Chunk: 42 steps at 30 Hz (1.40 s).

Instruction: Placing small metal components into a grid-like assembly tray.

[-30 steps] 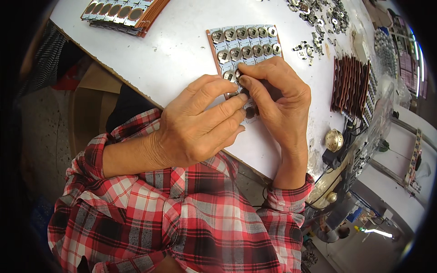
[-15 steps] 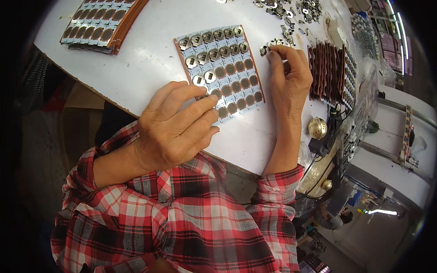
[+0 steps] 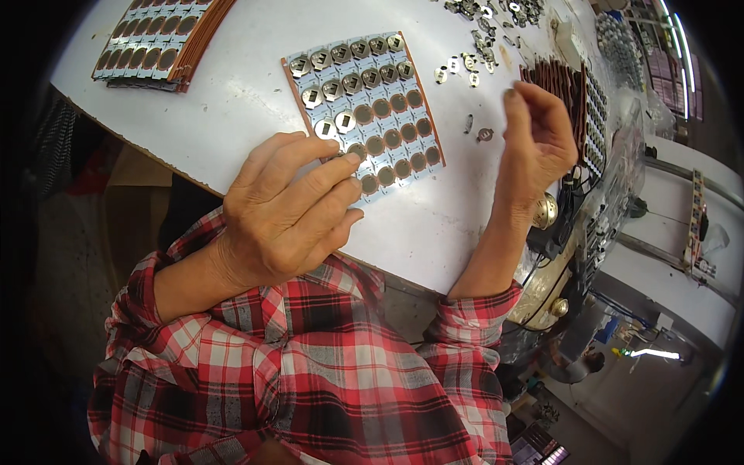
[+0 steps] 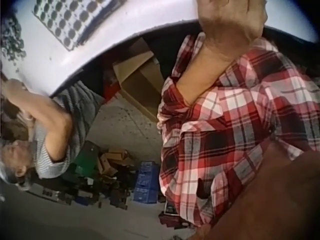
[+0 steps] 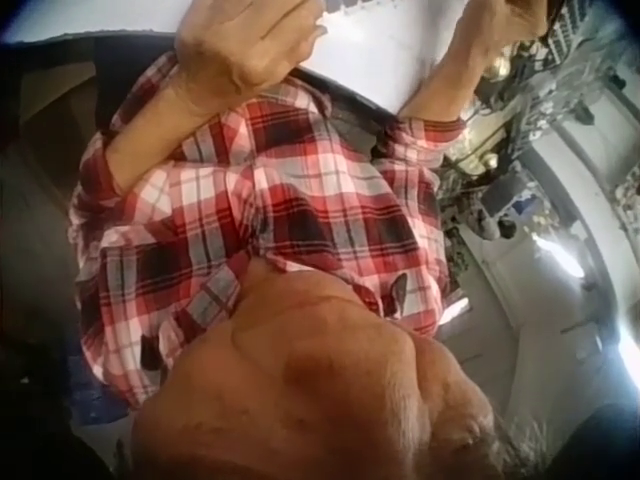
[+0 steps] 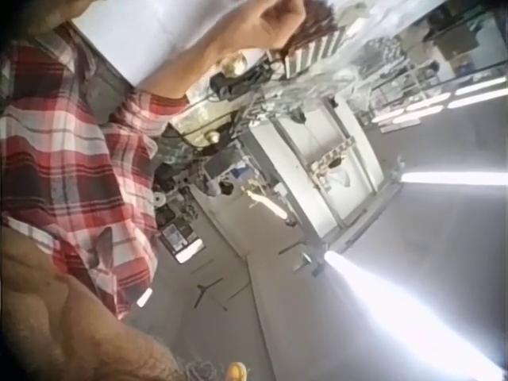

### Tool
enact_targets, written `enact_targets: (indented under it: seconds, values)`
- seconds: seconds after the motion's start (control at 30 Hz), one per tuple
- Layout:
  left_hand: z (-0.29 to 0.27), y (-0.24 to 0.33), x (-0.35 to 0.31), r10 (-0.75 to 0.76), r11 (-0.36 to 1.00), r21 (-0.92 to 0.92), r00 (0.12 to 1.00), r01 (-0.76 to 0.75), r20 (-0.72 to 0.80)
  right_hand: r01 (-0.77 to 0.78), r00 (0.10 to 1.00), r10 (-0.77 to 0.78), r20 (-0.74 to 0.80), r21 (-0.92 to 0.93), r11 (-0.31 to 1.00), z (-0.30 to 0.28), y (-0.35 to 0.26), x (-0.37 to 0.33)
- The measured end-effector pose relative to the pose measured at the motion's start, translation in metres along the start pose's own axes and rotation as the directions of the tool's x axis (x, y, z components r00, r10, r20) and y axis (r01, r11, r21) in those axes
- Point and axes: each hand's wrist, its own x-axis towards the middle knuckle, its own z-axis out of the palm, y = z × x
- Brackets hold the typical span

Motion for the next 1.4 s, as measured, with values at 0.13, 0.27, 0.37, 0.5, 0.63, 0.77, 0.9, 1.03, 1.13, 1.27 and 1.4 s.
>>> enact_targets:
  seconds: [0.13,0.27,0.37,0.5,0.63,0.77,0.9,1.03,1.13,1.27,1.4]
  values:
    - [-0.003,0.001,0.002,-0.004,1.0,0.004,1.0,0.004,0.023,0.316,0.895,-0.226,0.385,-0.189,0.93,0.011,-0.001,-0.002]
    - [-0.001,-0.001,-0.003,0.001,1.0,0.002,1.0,-0.001,0.021,0.484,0.822,-0.349,0.45,-0.228,0.845,0.025,0.014,-0.001]
    - [0.0,-0.002,-0.002,0.003,1.0,0.011,1.0,-0.003,0.016,0.444,0.851,-0.295,0.434,-0.296,0.846,0.027,0.009,0.0]
    - [0.001,-0.004,-0.002,0.024,1.0,-0.021,1.0,-0.023,0.009,0.307,0.909,-0.222,0.353,-0.207,0.929,0.021,-0.004,-0.001]
    - [0.001,-0.004,-0.003,0.024,0.999,-0.023,1.0,-0.024,0.004,0.382,0.83,-0.225,0.509,-0.226,0.896,0.01,0.004,0.001]
    - [0.0,-0.004,-0.003,0.009,1.0,-0.026,1.0,-0.008,0.009,0.341,0.858,-0.18,0.482,-0.271,0.9,0.017,0.005,0.0]
    - [0.002,-0.004,-0.005,0.023,0.999,-0.023,1.0,-0.023,-0.014,0.237,0.923,-0.17,0.346,-0.16,0.958,0.019,-0.003,-0.005]
    - [0.005,-0.005,-0.006,0.033,0.999,-0.014,0.999,-0.034,-0.028,-0.122,0.888,0.044,0.457,0.141,0.982,0.018,-0.03,-0.02]
    - [0.003,-0.003,-0.005,0.018,1.0,-0.024,1.0,-0.018,-0.02,-0.273,0.77,0.134,0.624,0.133,0.953,0.031,-0.046,-0.034]
    - [0.005,-0.004,-0.005,0.032,0.999,0.008,0.999,-0.032,-0.04,-0.15,0.803,0.104,0.586,0.029,0.988,0.042,-0.051,-0.046]
    - [0.007,-0.003,-0.004,0.058,0.998,0.029,0.997,-0.057,-0.045,-0.056,0.797,0.047,0.603,-0.003,0.998,0.04,-0.051,-0.047]
